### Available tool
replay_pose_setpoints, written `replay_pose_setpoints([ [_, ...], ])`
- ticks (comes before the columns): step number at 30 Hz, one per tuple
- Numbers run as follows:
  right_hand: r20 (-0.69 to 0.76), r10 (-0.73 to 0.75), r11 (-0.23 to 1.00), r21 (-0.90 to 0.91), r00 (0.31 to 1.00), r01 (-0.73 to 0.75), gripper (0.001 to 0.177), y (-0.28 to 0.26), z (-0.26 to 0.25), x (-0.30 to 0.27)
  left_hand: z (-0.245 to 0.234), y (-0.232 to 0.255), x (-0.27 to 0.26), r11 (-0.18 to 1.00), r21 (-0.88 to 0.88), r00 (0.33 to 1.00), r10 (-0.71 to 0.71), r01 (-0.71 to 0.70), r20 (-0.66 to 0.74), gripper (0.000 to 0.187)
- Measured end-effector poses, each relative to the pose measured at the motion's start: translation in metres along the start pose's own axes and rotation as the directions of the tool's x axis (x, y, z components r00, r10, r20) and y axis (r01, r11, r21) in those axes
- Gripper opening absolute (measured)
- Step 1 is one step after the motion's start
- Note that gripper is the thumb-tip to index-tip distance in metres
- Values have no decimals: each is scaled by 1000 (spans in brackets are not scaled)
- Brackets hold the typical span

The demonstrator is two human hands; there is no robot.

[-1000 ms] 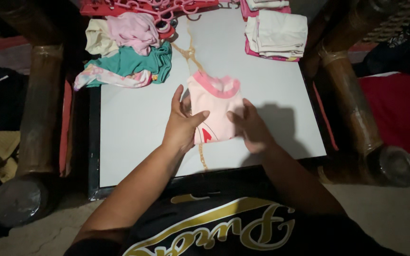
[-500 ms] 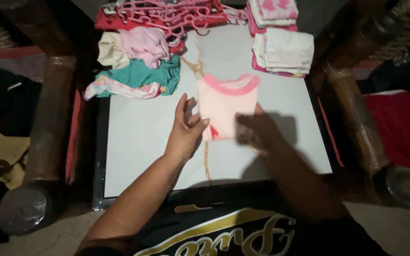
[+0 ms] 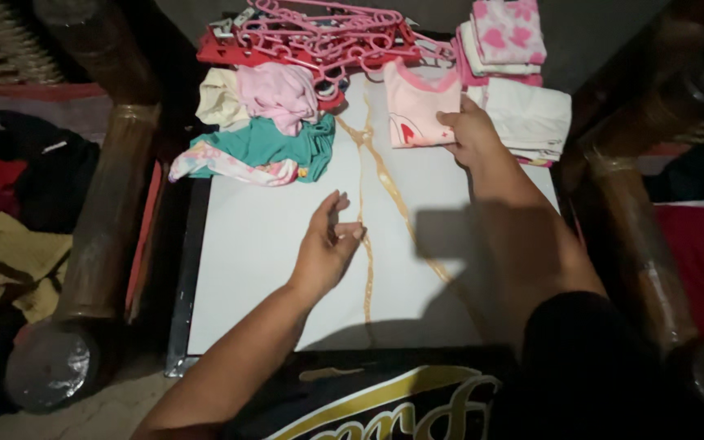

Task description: The person folds several small garments on a table, including a pink baby shirt and a teal top. The person smooths each item, folds the sleeves and sides, and places the folded pieces into a growing stack.

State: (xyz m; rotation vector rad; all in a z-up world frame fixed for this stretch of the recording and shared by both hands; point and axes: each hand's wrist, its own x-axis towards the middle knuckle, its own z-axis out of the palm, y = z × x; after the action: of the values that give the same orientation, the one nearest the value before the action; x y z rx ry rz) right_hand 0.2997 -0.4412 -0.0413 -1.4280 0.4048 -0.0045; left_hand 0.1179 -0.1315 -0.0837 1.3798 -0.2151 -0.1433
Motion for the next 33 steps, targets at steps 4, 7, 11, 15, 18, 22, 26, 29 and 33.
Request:
replay_pose_setpoints([
  [4, -87, -362, 917, -213, 928, 338, 77, 26, -7, 30, 0, 7, -2, 1000, 2, 999, -24, 24, 32, 73],
  [7, 0, -529, 632, -668, 849, 393, 59, 30, -12, 30, 0, 11, -3, 1000, 16, 999, -22, 22, 47, 71],
  [11, -68, -399, 325, -943, 915, 71, 39, 14, 4, -2, 0, 10, -4, 999, 36, 998, -28, 26, 63, 68],
  [15, 203, -505, 25, -968, 839, 250, 43, -6, 38, -28, 3, 4, -3, 999, 52, 998, 7, -10, 61, 66],
  [18, 327, -509, -25, -930, 796, 366, 61, -10, 65, -28, 3, 2, -3, 995, 91, 996, 37, -44, 85, 62],
  [22, 267, -260, -74, -964, 928, 257, 70, -5, 80, -17, 2, 5, -4, 994, 98, 996, 31, -39, 88, 60],
  [26, 243, -180, -94, -969, 953, 229, 71, 1, 78, -8, 2, 7, -4, 995, 94, 996, 9, -18, 90, 59],
  [29, 226, -146, -97, -972, 963, 213, 73, -3, 78, -8, 1, 7, -2, 997, 68, 997, 15, -21, 81, 61],
  [33, 395, -463, -118, -914, 793, 387, 53, -8, 95, -31, -1, 6, 0, 997, -65, 996, -39, 44, 82, 62],
])
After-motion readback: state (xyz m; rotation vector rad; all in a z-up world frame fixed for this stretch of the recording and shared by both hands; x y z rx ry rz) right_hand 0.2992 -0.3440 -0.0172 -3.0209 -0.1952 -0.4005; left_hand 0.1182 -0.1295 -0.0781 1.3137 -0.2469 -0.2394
